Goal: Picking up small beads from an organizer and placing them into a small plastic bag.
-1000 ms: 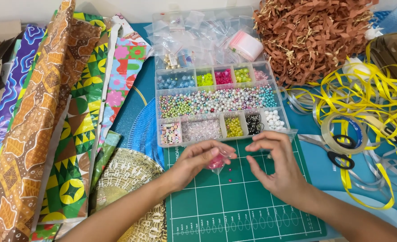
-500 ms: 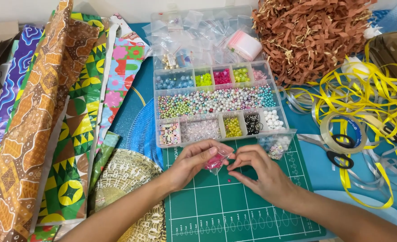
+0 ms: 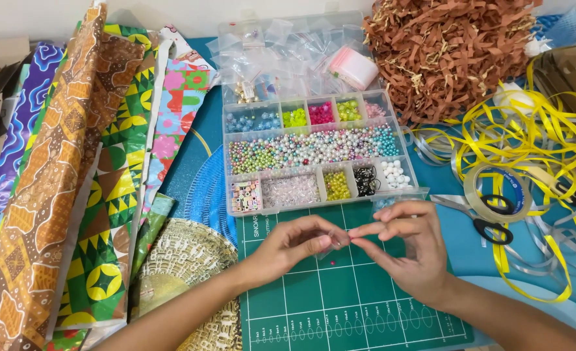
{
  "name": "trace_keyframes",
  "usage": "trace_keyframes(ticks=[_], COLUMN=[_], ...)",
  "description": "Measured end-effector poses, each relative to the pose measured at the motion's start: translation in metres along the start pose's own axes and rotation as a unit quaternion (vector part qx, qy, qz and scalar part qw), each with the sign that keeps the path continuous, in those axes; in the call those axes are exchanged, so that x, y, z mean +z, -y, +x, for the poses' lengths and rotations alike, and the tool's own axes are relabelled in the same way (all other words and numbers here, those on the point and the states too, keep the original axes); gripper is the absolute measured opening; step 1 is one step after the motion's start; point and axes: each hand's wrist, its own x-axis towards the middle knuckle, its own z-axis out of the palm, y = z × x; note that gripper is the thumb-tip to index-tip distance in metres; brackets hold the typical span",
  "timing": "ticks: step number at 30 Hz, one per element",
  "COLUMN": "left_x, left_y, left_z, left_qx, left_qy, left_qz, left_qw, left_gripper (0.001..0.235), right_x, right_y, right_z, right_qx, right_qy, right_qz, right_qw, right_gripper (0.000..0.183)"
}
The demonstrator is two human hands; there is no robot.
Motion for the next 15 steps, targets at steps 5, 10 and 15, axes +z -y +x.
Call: trace_keyframes(ticks=[5,10,15], left_x=[0.0008,0.0005,0.0011], left_y=[0.0019,0.0035,0.0009], left_z=[0.0002,0.0003,0.0002], left_qx=[-0.001,-0.007,0.002], left_qy=[0.001,0.004,0.006], left_qz=[0.034,0.031,0.038], left_qw=[0.999,0.999,0.999], left_gripper=[0.026,0.025,0.027], right_x=[0.0014,0.0036,0.0042], right_y=[0.0029,-0.0005,0.0013], right_z=[0.0013,0.0002,0.0022], right_qx=[-0.018,-0.039,-0.035], right_qy=[0.005,0.007,0.032], right_qz=[-0.004,-0.003,0.0], right_qw=[1.0,0.999,0.999], right_gripper=[0.038,0.038,0.032])
